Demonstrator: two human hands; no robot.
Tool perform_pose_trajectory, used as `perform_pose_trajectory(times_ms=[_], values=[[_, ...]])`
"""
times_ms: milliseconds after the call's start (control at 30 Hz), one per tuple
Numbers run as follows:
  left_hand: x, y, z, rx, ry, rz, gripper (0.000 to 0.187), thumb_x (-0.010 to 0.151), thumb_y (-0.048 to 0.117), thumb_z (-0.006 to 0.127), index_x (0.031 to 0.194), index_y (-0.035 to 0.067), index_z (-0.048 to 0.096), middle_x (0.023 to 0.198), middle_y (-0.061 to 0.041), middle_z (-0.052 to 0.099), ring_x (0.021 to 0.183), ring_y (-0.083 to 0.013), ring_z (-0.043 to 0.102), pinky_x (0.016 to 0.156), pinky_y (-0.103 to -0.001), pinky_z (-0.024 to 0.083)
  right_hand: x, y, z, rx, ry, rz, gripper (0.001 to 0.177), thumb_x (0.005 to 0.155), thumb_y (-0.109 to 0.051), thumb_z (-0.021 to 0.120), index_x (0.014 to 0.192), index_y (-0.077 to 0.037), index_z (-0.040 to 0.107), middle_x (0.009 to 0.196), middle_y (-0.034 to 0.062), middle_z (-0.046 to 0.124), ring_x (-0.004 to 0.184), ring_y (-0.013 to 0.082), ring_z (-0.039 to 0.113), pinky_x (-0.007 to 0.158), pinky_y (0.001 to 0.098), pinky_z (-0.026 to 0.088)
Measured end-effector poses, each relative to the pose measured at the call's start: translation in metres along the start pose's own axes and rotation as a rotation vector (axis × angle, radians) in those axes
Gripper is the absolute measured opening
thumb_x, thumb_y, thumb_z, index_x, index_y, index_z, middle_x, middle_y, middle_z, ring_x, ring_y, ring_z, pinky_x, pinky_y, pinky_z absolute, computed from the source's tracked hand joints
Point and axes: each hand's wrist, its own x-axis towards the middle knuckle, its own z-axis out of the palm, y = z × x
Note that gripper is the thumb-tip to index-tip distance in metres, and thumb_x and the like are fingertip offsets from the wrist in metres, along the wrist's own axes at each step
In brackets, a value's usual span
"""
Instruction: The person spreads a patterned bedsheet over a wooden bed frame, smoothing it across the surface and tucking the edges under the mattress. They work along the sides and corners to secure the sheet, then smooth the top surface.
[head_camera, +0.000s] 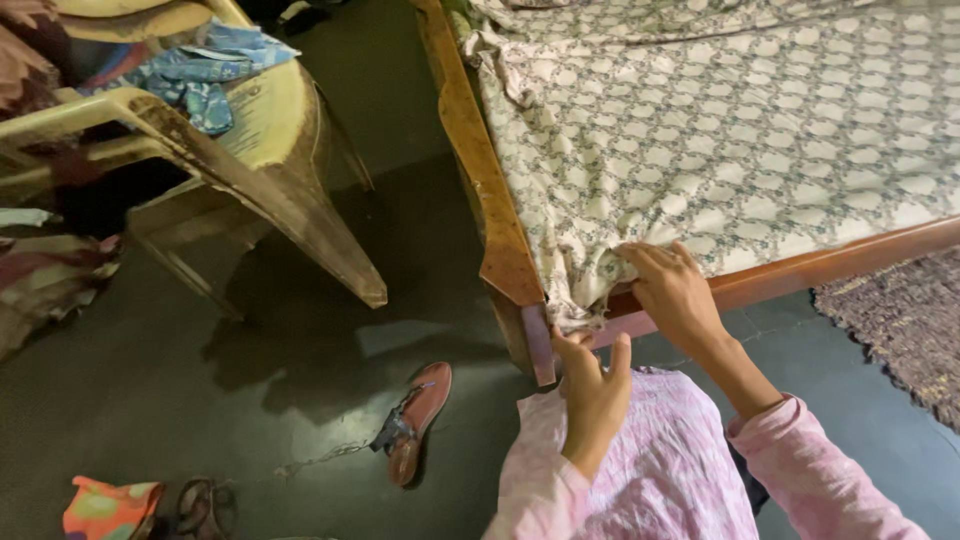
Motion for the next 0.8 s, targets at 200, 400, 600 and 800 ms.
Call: perform_pose_trajectory(times_ms=[200,400,600,800], values=[[0.025,0.011,0.025,-0.021,0.14,-0.142,0.05,0.096,0.034,0.069,0.12,-0.008,0.055,0.116,-0.025,0.064,0.111,-0.0334,0.065,0.095,-0.042,0.049,-0.005,0.004,-0.002,0.176,0.023,0.18,0.054,0.083,0.001,0.06,0.135,-0.012,0.064,0.092,0.0185,0.068,0.093,0.038,0.065,0.08,0.0479,0.053],[0.051,0.052,0.015,0.032,0.207,0.147,0.044,0.098,0.023,0.063,0.127,-0.008,0.05,0.111,-0.025,0.064,0.104,-0.0399,0.065,0.088,-0.046,0.05,-0.003,0.019,0.002,0.176,0.049,0.294,0.048,0.09,-0.009,0.064,0.138,-0.012,0.062,0.083,0.0232,0.067,0.07,0.0413,0.067,0.064,0.0494,0.052],[0.086,0.082,-0.01,0.431,0.137,0.612,0.029,0.086,0.002,0.071,0.108,-0.007,0.055,0.119,-0.028,0.055,0.108,-0.0474,0.058,0.092,-0.051,0.048,0.015,0.012,-0.005,0.133,-0.114,0.377,0.048,0.1,-0.03,0.063,0.146,-0.017,0.058,0.073,0.0201,0.068,0.064,0.0408,0.069,0.06,0.0505,0.052],[0.095,0.081,-0.013,0.464,-0.006,0.571,0.015,0.078,-0.011,0.064,0.09,-0.003,0.06,0.104,-0.023,0.058,0.096,-0.0453,0.06,0.084,-0.052,0.048,0.028,0.03,0.008,0.135,-0.085,0.088,0.048,0.09,-0.018,0.075,0.133,-0.006,0.059,0.084,0.0219,0.072,0.081,0.0441,0.069,0.068,0.0508,0.053]])
